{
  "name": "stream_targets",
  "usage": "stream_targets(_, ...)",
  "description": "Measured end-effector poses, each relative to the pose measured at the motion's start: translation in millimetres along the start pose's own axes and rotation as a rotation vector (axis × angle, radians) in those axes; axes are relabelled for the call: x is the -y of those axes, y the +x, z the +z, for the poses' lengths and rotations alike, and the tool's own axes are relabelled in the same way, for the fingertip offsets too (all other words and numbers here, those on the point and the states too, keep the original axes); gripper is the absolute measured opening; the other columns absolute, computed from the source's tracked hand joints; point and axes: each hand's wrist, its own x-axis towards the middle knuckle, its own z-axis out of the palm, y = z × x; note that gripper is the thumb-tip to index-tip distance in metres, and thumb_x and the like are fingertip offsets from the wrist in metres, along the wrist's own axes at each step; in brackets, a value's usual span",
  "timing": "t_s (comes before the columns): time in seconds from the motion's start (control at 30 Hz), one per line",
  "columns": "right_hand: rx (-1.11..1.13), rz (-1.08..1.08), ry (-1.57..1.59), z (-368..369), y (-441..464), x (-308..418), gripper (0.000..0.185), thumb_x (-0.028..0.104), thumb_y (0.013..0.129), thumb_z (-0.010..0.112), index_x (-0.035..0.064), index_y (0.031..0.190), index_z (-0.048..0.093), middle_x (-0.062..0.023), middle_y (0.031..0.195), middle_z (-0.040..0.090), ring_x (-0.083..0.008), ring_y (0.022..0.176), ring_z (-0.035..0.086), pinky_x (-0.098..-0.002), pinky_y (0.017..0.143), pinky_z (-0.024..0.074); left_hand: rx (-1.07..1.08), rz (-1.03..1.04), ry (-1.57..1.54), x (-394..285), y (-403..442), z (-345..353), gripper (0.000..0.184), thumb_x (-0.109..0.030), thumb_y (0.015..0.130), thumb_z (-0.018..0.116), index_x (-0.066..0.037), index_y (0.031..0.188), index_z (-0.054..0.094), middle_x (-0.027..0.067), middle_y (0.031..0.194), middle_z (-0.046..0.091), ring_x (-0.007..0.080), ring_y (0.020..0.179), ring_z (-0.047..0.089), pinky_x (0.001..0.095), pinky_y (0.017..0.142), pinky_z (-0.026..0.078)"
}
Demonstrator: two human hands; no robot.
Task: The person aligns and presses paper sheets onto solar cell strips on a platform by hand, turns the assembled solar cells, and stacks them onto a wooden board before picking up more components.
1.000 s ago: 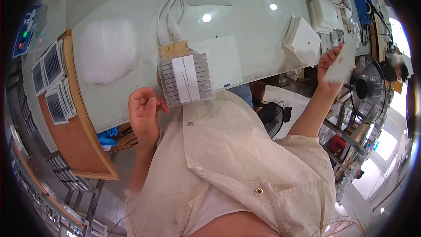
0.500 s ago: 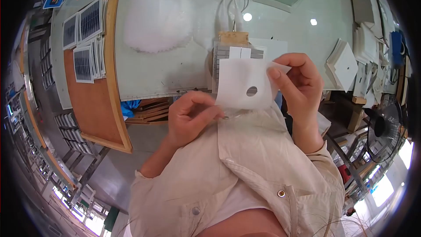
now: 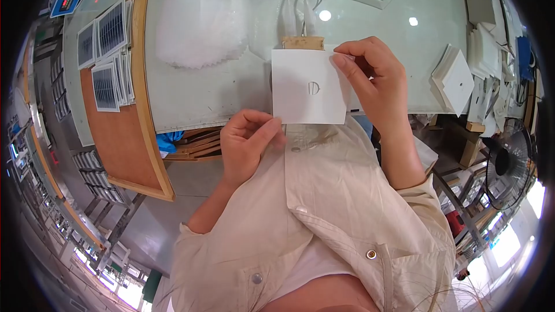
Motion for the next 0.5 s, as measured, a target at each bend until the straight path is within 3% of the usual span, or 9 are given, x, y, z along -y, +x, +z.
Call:
stream_targets(0.33,0.003,0.008,-0.031,2.2,2.4,-5.4,0.008,0.009,0.078,0.063,0.0024,0.082,0.061,-0.0013,0.075,0.05,-0.0082,0.061,0.048,-0.0206,0.055,0.0391,0.002,-0.02,0.023,2.5,4.6,-2.2,0.007,-0.001,0.08,0.059,0.001,0.084,0.054,0.0057,0.073,0.06,0.0104,0.062,0.059,0.021,0.056,0.047)
stream_targets(0.43,0.003,-0.016,0.0,2.2,3.1,-8.4,0.01,0.01,0.079,0.062,0.0018,0.084,0.06,0.0003,0.071,0.05,-0.0066,0.06,0.046,-0.0201,0.055,0.0381,0.029,0.007,0.05,4.4,6.5,-4.5,0.011,-0.001,0.079,0.06,-0.001,0.087,0.053,0.0079,0.086,0.057,0.0099,0.073,0.058,0.0215,0.058,0.047)
stream_targets(0.5,0.078,0.095,0.085,0.2,3.3,-7.4,0.012,0.011,0.081,0.061,0.0012,0.087,0.058,0.0025,0.067,0.05,-0.0048,0.059,0.043,-0.0195,0.053,0.0365,-0.006,0.512,0.477,3.3,6.6,-1.0,0.024,-0.001,0.073,0.063,-0.002,0.095,0.053,0.0099,0.1,0.052,0.0165,0.087,0.056,0.0273,0.069,0.046)
